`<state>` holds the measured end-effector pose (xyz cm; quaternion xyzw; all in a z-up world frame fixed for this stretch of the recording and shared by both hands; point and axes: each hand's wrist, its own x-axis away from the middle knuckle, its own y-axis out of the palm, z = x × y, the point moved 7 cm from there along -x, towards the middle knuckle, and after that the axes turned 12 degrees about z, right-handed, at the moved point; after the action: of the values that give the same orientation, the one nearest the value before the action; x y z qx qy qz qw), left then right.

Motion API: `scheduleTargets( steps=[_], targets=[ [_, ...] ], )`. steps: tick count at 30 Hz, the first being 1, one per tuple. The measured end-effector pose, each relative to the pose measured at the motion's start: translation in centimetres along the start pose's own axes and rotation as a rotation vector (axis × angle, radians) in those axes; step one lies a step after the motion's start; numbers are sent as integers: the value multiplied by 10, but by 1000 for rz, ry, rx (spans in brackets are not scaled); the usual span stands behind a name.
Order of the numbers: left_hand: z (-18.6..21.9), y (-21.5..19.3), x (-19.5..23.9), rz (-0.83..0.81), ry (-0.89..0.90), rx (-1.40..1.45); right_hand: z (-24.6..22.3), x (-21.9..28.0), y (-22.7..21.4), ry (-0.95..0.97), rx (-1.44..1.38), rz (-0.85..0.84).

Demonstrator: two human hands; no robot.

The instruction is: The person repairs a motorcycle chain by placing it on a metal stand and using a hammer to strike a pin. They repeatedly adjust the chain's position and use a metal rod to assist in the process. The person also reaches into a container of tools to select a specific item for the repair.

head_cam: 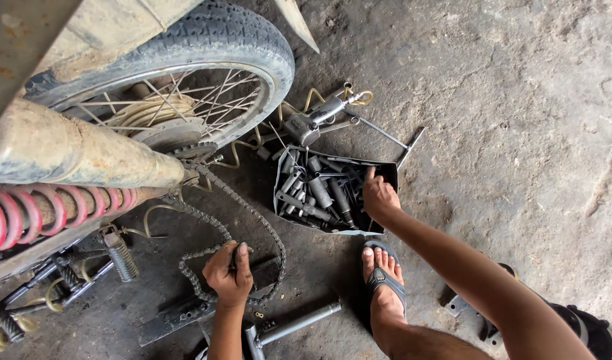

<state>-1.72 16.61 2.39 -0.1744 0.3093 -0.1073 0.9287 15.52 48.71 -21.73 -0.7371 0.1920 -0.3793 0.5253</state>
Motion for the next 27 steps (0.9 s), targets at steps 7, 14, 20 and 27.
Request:
scheduleTargets(
  steps=[7, 14, 20, 27],
  targets=[
    [4, 10, -6, -19, 19, 56, -54, 51, 27, -329, 348, -193],
    [9, 7, -13, -14, 37, 10, -69, 74, -1, -333, -54, -10],
    [9, 4, -14, -30, 3, -42, -26, 1, -24, -389, -157, 206],
    [1, 9, -7, -25, -21, -51, -44, 19, -11, -414, 168, -204]
  ],
)
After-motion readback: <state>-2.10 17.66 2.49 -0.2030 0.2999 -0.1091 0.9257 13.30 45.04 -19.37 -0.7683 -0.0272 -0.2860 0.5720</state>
